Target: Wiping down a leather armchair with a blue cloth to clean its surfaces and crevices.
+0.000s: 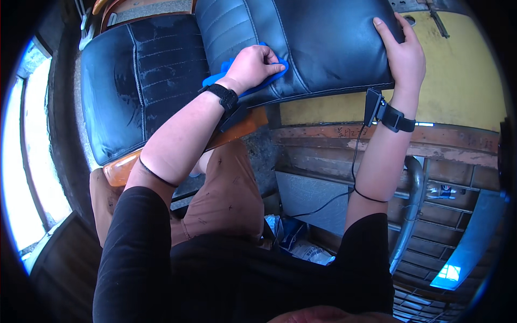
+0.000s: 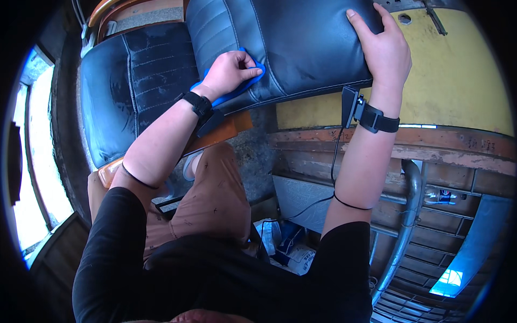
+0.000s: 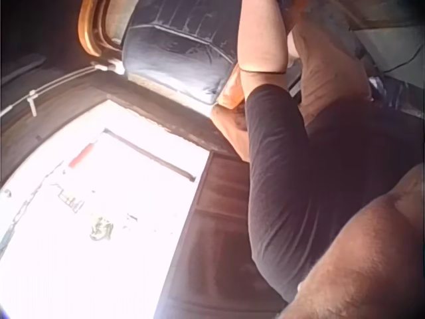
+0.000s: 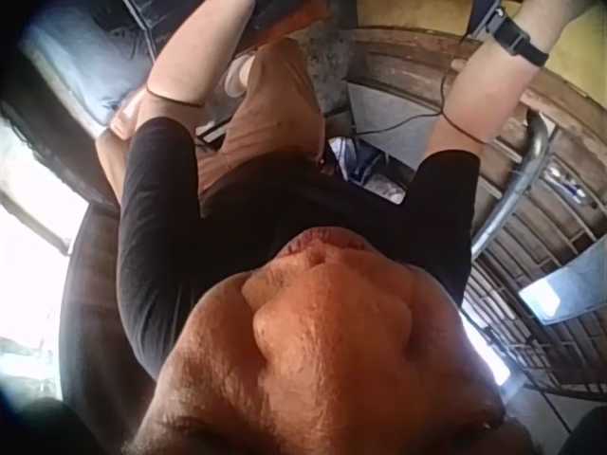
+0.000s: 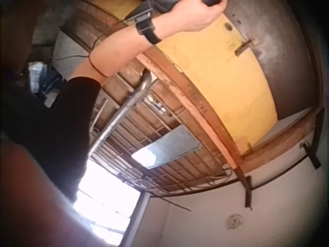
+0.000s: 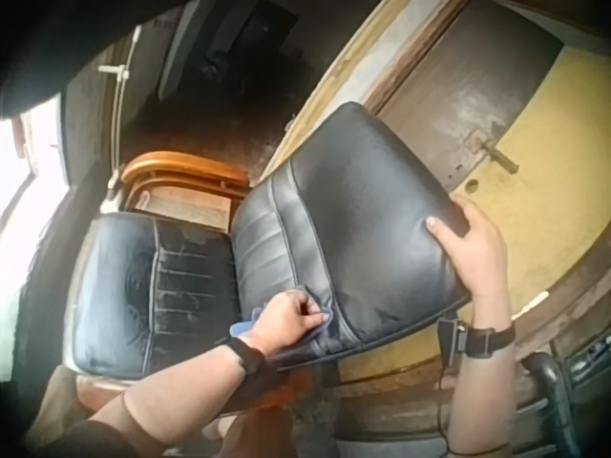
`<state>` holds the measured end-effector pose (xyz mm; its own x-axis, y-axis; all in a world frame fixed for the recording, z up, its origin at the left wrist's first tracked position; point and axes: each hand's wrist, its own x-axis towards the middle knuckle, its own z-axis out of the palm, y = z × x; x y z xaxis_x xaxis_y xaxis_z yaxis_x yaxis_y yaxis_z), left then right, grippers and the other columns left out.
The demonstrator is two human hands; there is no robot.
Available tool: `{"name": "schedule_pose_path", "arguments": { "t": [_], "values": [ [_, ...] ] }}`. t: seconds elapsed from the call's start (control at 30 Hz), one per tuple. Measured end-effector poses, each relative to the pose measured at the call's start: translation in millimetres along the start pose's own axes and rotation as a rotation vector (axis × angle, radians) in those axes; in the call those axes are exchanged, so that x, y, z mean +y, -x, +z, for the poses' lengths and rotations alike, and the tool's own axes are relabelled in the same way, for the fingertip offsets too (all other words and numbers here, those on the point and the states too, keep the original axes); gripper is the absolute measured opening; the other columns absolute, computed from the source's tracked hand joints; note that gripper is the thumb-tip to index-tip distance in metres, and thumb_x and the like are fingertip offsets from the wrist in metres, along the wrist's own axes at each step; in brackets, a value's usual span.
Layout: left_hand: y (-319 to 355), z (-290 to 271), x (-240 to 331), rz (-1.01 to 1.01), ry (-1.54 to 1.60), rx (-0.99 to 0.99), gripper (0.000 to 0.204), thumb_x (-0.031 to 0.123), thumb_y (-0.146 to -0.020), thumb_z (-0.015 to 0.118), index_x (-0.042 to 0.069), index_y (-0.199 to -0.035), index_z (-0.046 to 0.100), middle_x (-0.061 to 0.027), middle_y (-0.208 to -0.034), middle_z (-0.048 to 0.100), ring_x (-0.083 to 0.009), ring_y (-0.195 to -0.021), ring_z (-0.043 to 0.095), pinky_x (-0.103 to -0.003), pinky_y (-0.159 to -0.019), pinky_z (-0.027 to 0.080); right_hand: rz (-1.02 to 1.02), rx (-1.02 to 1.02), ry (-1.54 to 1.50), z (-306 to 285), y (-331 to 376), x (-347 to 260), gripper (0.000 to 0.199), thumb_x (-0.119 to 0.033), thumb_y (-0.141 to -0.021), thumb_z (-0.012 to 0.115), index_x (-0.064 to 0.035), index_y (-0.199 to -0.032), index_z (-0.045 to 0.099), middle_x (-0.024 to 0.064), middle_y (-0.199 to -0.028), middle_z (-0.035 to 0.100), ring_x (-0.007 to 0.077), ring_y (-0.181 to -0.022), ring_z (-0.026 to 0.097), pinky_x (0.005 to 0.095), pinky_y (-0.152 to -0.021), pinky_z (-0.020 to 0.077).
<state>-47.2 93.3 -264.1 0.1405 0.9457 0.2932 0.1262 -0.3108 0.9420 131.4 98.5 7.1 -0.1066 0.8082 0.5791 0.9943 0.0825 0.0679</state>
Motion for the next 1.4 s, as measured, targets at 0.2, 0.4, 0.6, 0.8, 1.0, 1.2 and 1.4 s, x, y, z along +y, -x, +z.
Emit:
{"name": "schedule_pose_path", "arguments": {
  "t": [0.2, 0.4, 0.6, 0.8, 1.0, 1.2, 1.4],
  "values": [
    [-8, -10, -22, -0.149, -0.067, 0.152, 0.030, 0.028, -0.083, 0.080, 0.000, -0.084, 0.069, -0.0117, -0.077, 0.069, -0.0226, -0.071, 0.065, -0.034, -0.073, 0.053, -0.010, 0.026, 0.044, 3, 2, -3, 0.076, -0.068, -0.076, 0.069, -0.0183, -0.134, 0.063, 0.0131, -0.127, 0.067, 0.0269, -0.117, 0.063, 0.0360, -0.098, 0.0473],
    [-1, 4, 3, -0.110, 0.082, 0.019, 0.033, 0.032, -0.080, 0.083, 0.002, -0.082, 0.069, -0.0075, -0.077, 0.068, -0.0155, -0.070, 0.063, -0.030, -0.071, 0.052, -0.012, 0.025, 0.016, 3, 1, -1, 0.076, -0.068, -0.076, 0.069, -0.0189, -0.134, 0.063, 0.0131, -0.127, 0.067, 0.0275, -0.117, 0.063, 0.0363, -0.098, 0.0474],
    [0, 6, -2, -0.098, -0.017, 0.113, 0.030, 0.030, -0.083, 0.080, 0.002, -0.085, 0.069, -0.0107, -0.081, 0.069, -0.0191, -0.073, 0.065, -0.033, -0.072, 0.052, 0.004, 0.011, 0.024, 2, 1, -4, 0.075, -0.068, -0.076, 0.069, -0.0194, -0.134, 0.063, 0.0134, -0.126, 0.067, 0.0277, -0.116, 0.064, 0.0361, -0.098, 0.0476],
    [1, 6, -2, -0.082, -0.075, 0.102, 0.028, 0.028, -0.089, 0.075, 0.001, -0.091, 0.069, -0.0129, -0.081, 0.068, -0.0195, -0.073, 0.064, -0.033, -0.072, 0.052, -0.001, 0.020, 0.042, 3, 1, -2, 0.074, -0.067, -0.077, 0.069, -0.0194, -0.133, 0.063, 0.0126, -0.127, 0.067, 0.0267, -0.116, 0.064, 0.0359, -0.098, 0.0475],
    [2, 0, 11, -0.060, 0.299, 0.030, 0.025, 0.025, -0.091, 0.073, 0.001, -0.098, 0.069, -0.0072, -0.080, 0.067, -0.0147, -0.075, 0.061, -0.030, -0.076, 0.051, -0.009, 0.026, 0.060, 3, 1, -2, 0.073, -0.066, -0.077, 0.069, -0.0192, -0.133, 0.063, 0.0118, -0.128, 0.066, 0.0267, -0.116, 0.064, 0.0356, -0.098, 0.0474],
    [4, 1, 9, -0.033, 0.106, -0.026, 0.022, 0.020, -0.086, 0.075, 0.002, -0.097, 0.071, -0.0114, -0.088, 0.072, -0.0225, -0.082, 0.069, -0.033, -0.080, 0.055, -0.003, 0.024, 0.074, 3, -1, 1, 0.074, -0.067, -0.077, 0.069, -0.0191, -0.133, 0.063, 0.0110, -0.128, 0.066, 0.0268, -0.116, 0.063, 0.0360, -0.098, 0.0475],
    [1, -2, -8, -0.172, -0.025, 0.013, 0.024, 0.022, -0.085, 0.078, 0.001, -0.094, 0.070, -0.0101, -0.085, 0.072, -0.0185, -0.079, 0.068, -0.031, -0.078, 0.054, -0.002, 0.019, 0.067, 3, 1, -3, 0.076, -0.067, -0.076, 0.069, -0.0182, -0.133, 0.063, 0.0126, -0.127, 0.066, 0.0269, -0.117, 0.063, 0.0363, -0.099, 0.0473]
  ]
}}
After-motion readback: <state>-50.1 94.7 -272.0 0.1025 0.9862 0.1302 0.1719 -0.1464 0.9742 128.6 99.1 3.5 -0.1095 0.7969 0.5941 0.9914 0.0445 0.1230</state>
